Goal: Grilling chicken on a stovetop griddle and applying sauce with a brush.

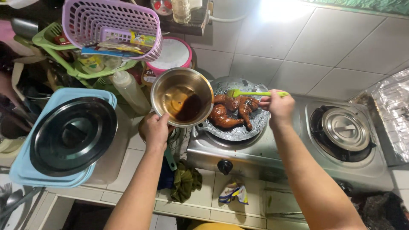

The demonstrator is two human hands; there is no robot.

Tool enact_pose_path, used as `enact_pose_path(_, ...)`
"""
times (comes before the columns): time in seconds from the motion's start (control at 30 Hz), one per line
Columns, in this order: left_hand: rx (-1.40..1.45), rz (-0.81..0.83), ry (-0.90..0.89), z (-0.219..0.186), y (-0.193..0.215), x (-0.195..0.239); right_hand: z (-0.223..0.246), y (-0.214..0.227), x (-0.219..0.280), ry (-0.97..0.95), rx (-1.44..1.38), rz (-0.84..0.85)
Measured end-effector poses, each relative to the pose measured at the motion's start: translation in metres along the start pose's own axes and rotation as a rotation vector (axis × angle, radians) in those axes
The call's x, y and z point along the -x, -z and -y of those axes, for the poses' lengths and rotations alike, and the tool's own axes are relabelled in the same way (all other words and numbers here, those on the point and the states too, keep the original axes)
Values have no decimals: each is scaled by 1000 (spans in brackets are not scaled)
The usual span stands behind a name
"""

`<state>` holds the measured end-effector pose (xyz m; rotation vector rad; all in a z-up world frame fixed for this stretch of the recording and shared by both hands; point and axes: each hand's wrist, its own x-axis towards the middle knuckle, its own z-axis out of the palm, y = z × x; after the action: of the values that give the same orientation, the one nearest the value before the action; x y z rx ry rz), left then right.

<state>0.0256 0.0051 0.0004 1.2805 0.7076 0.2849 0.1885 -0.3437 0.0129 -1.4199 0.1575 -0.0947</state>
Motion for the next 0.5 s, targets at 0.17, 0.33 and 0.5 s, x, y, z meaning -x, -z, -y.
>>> enact_pose_path(0.17, -62, -80, -54, 1, 16, 5, 17, -10, 25, 285, 312, 66)
enact_pose_path(0.33, -22, -64, -47, -17, 20, 18, 32, -25, 57, 562, 616, 97)
enact_pose_path(0.5, -52, -60, -48, -15, 28, 9, 33, -61, 89, 878, 832, 223)
